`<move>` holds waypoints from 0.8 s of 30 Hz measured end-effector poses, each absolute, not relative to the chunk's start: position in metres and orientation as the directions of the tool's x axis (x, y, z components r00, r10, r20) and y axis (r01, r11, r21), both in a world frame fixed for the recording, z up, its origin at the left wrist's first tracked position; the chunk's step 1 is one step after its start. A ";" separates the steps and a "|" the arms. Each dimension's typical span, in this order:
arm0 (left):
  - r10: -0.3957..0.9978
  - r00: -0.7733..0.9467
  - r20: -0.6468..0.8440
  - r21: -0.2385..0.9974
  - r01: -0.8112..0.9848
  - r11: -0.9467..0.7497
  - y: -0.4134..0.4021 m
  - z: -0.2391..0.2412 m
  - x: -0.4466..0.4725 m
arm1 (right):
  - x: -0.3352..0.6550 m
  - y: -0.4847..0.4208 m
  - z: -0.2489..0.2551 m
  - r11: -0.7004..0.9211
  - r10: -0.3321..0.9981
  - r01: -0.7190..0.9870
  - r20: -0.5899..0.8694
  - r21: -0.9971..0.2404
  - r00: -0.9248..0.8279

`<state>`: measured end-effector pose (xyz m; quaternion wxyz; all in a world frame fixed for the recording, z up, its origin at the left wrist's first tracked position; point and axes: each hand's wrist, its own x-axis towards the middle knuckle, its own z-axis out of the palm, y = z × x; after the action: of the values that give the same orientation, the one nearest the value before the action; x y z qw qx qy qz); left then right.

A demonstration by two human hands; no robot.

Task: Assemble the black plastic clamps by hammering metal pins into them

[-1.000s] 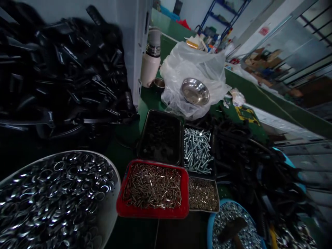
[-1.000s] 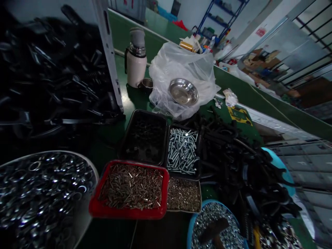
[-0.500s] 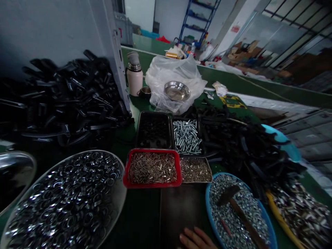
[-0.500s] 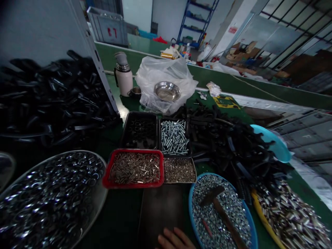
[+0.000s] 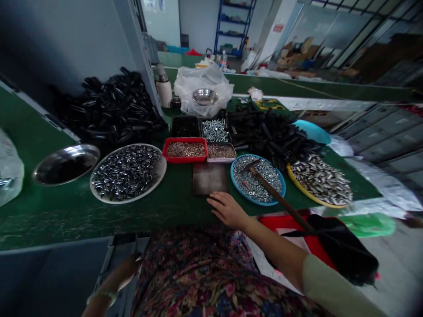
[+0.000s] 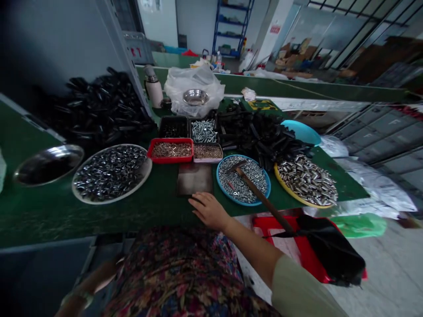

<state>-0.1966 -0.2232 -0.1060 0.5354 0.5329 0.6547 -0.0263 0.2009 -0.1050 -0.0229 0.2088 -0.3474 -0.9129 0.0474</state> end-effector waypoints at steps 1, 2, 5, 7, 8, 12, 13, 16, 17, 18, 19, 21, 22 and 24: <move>0.675 0.156 -0.721 0.538 0.739 0.404 -0.228 -0.099 -0.199 | 0.203 -0.110 -0.019 0.754 0.653 0.613 0.371 -0.237 -0.660; 0.690 0.190 -0.698 0.564 0.739 0.367 -0.229 -0.089 -0.201 | 0.206 -0.113 -0.015 0.749 0.657 0.615 0.388 -0.245 -0.646; 0.808 0.293 -0.511 0.757 0.599 0.261 -0.213 -0.037 -0.195 | 0.221 -0.106 0.004 0.711 0.696 0.643 0.411 -0.285 -0.589; 0.901 0.225 -0.372 0.844 0.486 0.228 -0.182 0.008 -0.183 | 0.232 -0.083 0.023 0.654 0.749 0.695 0.384 -0.299 -0.540; 0.932 0.190 -0.307 0.868 0.457 0.193 -0.161 0.030 -0.176 | 0.236 -0.066 0.034 0.609 0.786 0.738 0.341 -0.290 -0.515; 0.986 0.146 -0.082 0.864 0.503 -0.003 -0.061 0.087 -0.143 | 0.245 0.024 0.073 0.394 0.918 0.905 0.112 -0.161 -0.380; 0.987 0.154 -0.035 0.849 0.526 -0.052 -0.033 0.092 -0.135 | 0.245 0.049 0.079 0.363 0.931 0.922 0.082 -0.132 -0.355; 0.988 0.139 0.064 0.738 0.660 -0.141 0.051 0.093 -0.113 | 0.238 0.114 0.084 0.316 0.949 0.946 0.023 -0.072 -0.315; 0.989 0.127 0.075 0.704 0.696 -0.142 0.078 0.090 -0.106 | 0.236 0.132 0.082 0.303 0.953 0.952 0.001 -0.052 -0.303; 0.990 0.116 0.080 0.674 0.726 -0.139 0.103 0.088 -0.099 | 0.233 0.147 0.079 0.292 0.956 0.956 -0.019 -0.032 -0.293; 0.991 0.110 0.078 0.652 0.747 -0.134 0.127 0.085 -0.093 | 0.230 0.160 0.075 0.284 0.958 0.959 -0.036 -0.014 -0.284; 0.993 0.101 0.065 0.614 0.780 -0.120 0.170 0.080 -0.079 | 0.225 0.179 0.066 0.274 0.960 0.961 -0.066 0.016 -0.273; 0.993 0.102 0.053 0.592 0.798 -0.113 0.189 0.076 -0.071 | 0.223 0.186 0.061 0.275 0.959 0.961 -0.078 0.027 -0.272; 0.993 0.113 0.022 0.546 0.831 -0.106 0.221 0.068 -0.053 | 0.221 0.196 0.055 0.282 0.956 0.959 -0.096 0.040 -0.277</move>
<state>-0.0533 0.2214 0.0682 0.2057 0.7171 0.6360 0.1976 0.2214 0.1964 0.0552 -0.0505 -0.5990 -0.7991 0.0126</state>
